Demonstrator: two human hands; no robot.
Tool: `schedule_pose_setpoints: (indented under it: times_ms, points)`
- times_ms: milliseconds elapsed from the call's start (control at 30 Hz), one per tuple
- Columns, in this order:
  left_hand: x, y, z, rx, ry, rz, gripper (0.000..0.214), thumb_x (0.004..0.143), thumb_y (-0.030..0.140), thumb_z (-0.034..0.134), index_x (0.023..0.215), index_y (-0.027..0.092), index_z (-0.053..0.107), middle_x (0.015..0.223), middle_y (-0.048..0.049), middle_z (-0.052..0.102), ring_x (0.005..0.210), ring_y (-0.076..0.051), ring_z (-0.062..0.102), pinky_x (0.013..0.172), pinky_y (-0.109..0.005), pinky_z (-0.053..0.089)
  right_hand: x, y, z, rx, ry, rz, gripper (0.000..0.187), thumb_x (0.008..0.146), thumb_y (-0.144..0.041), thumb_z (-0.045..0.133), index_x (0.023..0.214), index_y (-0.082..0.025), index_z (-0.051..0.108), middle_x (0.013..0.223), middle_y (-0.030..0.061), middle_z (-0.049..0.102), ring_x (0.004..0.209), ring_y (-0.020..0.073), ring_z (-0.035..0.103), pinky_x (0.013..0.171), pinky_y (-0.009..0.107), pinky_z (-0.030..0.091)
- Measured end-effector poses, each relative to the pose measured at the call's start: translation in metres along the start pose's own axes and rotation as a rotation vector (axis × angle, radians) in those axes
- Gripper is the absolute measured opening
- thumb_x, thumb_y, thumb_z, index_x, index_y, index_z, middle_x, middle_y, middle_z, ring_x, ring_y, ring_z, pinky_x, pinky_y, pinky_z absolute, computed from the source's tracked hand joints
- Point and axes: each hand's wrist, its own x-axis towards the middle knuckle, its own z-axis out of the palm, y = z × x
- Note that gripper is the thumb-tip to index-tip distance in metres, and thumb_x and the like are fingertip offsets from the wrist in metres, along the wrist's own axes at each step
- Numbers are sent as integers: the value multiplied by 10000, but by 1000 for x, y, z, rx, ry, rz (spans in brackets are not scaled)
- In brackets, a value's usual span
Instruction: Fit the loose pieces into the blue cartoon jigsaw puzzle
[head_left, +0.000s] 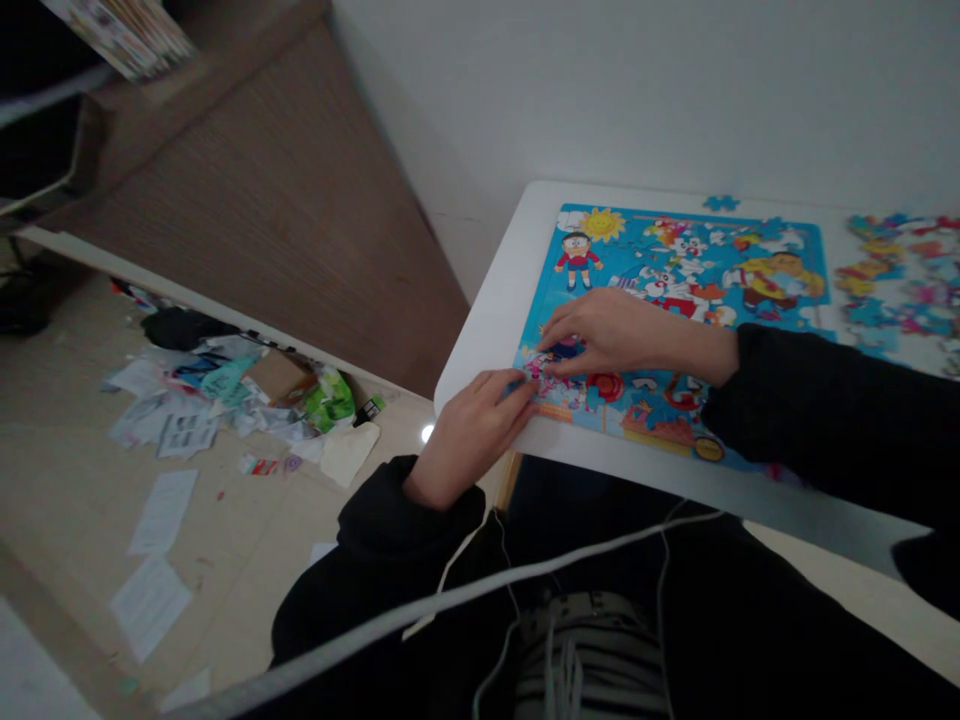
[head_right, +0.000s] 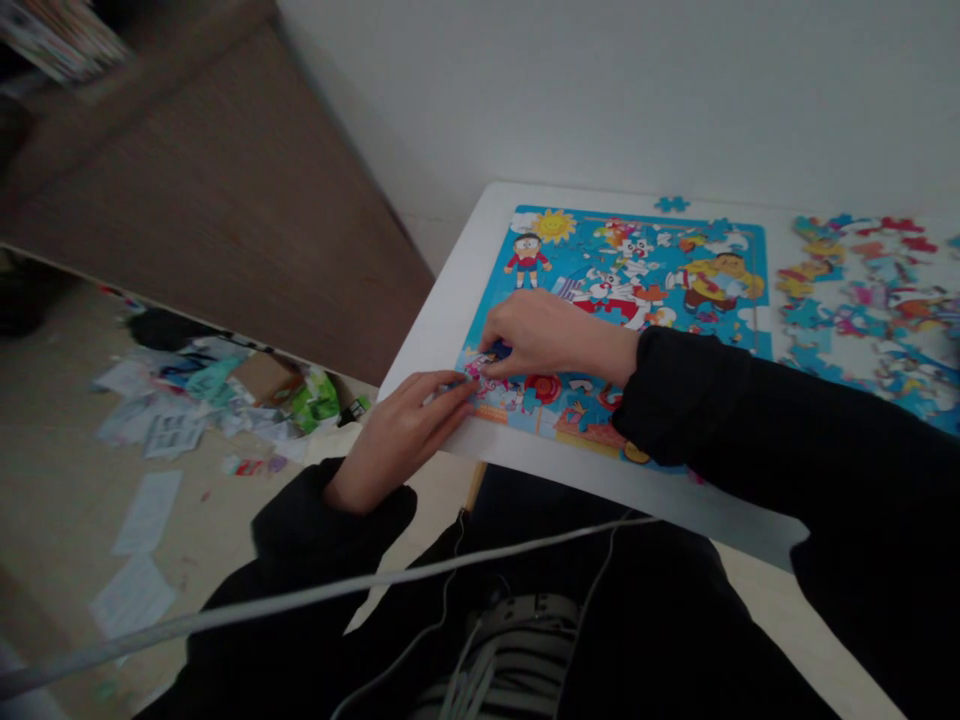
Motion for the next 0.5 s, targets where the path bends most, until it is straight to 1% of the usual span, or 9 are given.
schedule_pose_setpoints:
  times_ms: [133,233,400,500]
  points:
    - [11,-9,-8,154,-111,-10,245,900,302,455,1051,151,574,927,-68,584,808,-193,529,711,-319,479,0,1,1,2,13,-6,313,827,-429,522,931,-197,705,877,57,690,802,177,608,675,288,418]
    - [16,-9,-11,210,-158,-18,251,883,328,485,1027,153,591,877,-60,578,788,-201,519,668,-310,461,-1,2,2,1,23,-3,318,829,-434,518,936,-200,705,879,57,690,804,173,606,677,285,415]
    - [18,-11,-9,95,-156,-65,258,861,381,514,968,162,600,867,-49,577,814,-188,526,678,-290,455,-1,3,2,14,6,-18,330,839,-432,505,936,-188,706,874,60,690,809,169,606,684,275,407]
    - [18,-14,-4,-65,-96,-114,236,825,362,578,945,159,575,880,-41,583,820,-175,545,693,-285,466,-1,4,2,37,9,-8,332,835,-443,510,936,-197,708,868,56,690,798,162,605,686,267,403]
